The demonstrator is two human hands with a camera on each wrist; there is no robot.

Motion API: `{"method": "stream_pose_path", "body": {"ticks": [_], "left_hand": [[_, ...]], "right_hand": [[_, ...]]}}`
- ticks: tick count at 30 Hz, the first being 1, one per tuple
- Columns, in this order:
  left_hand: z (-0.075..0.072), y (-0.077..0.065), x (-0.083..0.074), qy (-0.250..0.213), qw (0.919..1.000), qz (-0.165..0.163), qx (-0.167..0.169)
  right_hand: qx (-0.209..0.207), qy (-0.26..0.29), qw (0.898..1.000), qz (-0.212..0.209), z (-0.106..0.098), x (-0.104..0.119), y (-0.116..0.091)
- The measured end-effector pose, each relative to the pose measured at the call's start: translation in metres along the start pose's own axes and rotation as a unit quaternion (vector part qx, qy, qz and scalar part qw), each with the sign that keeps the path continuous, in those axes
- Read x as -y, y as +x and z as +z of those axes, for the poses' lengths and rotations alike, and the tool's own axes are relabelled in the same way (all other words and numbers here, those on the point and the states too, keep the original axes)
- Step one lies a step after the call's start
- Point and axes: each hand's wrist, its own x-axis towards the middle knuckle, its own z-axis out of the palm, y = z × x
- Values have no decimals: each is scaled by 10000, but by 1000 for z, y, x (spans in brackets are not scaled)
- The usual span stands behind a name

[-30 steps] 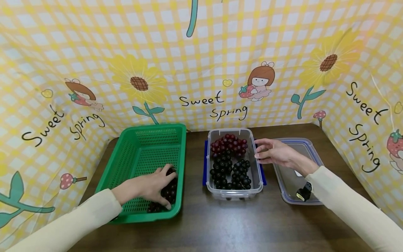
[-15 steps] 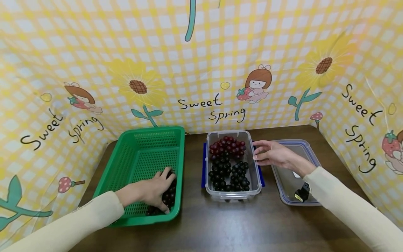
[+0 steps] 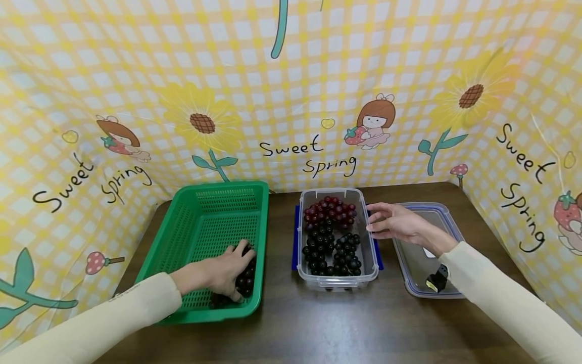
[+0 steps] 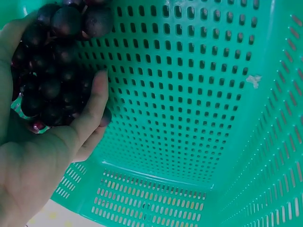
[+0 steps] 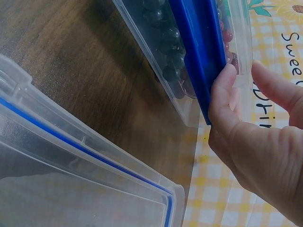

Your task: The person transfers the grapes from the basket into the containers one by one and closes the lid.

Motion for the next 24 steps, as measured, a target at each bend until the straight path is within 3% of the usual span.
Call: {"method": "stream_pose_path", "body": {"ticks": [9, 16, 24], "left_hand": [[0, 4, 6, 98, 9999, 46, 40], [-2, 10, 8, 577, 9983, 69, 12], [-12, 5, 14, 434, 9990, 123, -48]], "right_hand": [[-4, 55, 10000, 37, 1, -2, -1], [-74, 26, 10000, 47, -1, -2, -2], [-20, 64, 10000, 31, 0, -1, -1]]}}
